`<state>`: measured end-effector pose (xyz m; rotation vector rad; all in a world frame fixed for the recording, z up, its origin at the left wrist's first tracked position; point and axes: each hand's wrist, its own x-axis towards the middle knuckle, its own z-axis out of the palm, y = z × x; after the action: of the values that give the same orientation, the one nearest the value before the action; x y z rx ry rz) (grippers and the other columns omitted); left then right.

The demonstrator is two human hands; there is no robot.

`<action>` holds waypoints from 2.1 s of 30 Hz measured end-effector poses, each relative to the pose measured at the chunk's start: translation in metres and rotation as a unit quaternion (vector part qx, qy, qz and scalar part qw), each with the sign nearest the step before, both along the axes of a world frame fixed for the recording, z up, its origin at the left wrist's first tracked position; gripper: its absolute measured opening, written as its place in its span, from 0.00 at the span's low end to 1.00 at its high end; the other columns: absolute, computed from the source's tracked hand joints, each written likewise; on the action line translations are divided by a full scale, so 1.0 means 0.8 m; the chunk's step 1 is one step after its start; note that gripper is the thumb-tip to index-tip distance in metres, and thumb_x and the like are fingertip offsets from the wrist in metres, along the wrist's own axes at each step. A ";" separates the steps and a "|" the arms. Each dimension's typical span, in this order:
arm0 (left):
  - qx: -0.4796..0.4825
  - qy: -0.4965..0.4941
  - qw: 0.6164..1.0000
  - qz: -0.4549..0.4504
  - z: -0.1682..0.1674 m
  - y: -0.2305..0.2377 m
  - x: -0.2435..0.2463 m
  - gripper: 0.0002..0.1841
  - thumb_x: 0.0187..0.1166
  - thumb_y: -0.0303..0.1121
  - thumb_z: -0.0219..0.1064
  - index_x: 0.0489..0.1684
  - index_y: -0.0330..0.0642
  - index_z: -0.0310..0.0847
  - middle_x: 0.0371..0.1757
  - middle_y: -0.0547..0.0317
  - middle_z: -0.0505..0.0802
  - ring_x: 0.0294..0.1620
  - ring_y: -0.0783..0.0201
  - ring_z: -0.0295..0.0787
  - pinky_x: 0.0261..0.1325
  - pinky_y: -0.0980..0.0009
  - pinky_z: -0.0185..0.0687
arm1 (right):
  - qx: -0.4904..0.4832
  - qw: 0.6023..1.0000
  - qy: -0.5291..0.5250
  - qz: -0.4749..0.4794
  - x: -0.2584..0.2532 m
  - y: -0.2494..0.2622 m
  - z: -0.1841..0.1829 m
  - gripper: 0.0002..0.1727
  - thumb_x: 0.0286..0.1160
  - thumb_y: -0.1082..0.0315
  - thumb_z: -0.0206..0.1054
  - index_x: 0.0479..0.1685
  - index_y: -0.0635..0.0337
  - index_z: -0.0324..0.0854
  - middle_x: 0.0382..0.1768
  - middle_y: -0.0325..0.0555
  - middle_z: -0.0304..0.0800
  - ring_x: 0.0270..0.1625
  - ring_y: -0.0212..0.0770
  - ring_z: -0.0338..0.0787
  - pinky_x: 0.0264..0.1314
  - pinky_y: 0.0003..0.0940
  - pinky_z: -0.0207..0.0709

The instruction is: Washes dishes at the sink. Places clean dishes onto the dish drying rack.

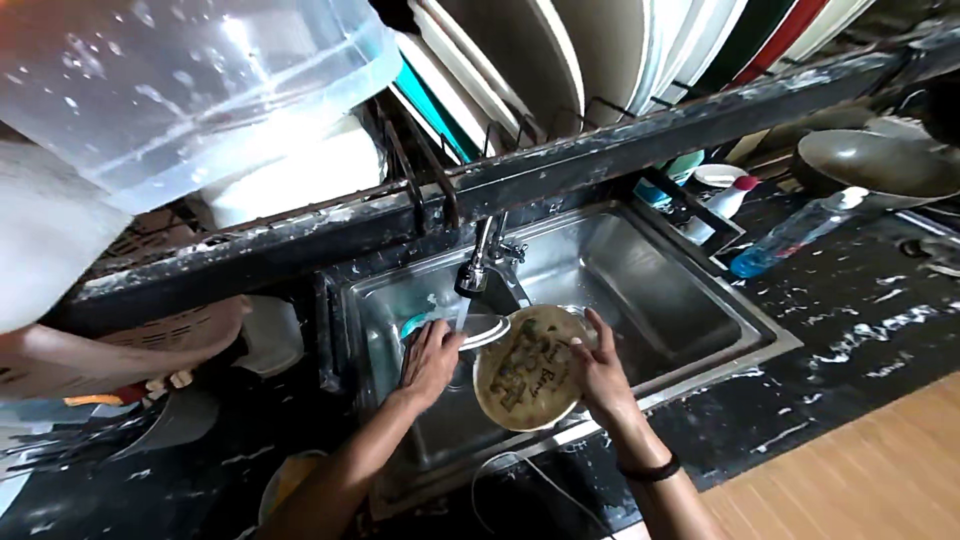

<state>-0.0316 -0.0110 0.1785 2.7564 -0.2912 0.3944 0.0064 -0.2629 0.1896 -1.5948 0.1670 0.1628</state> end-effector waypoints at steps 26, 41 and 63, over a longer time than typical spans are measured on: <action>-0.015 0.269 0.959 0.092 0.025 -0.003 0.090 0.24 0.85 0.27 0.59 0.80 0.34 0.71 0.75 0.32 0.81 0.79 0.35 0.75 0.80 0.40 0.68 | -0.023 0.997 -0.047 0.058 0.010 0.033 -0.059 0.20 0.87 0.81 0.47 0.71 0.74 0.75 0.72 0.61 0.81 0.72 0.40 0.81 0.76 0.33 0.73; -0.528 0.167 0.737 0.386 -0.042 0.079 0.017 0.22 0.95 0.38 0.50 0.76 0.30 0.73 0.75 0.32 0.79 0.77 0.43 0.75 0.77 0.44 0.70 | -0.096 0.987 -0.025 0.130 0.016 0.085 -0.053 0.23 0.91 0.55 0.56 0.60 0.67 0.85 0.45 0.52 0.91 0.43 0.38 0.88 0.52 0.41 0.81; -0.405 0.149 0.899 0.074 -0.072 -0.044 0.026 0.27 0.92 0.29 0.49 0.88 0.26 0.57 0.87 0.32 0.70 0.89 0.46 0.65 0.92 0.58 0.54 | -0.124 0.970 -0.091 0.189 0.025 0.130 -0.059 0.34 0.81 0.73 0.62 0.87 0.63 0.56 0.70 0.60 0.82 0.64 0.47 0.88 0.66 0.46 0.83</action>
<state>-0.0110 -0.0462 0.1206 1.9686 0.1460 0.0808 0.0265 -0.1593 0.1423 -1.8714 -0.2738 0.2979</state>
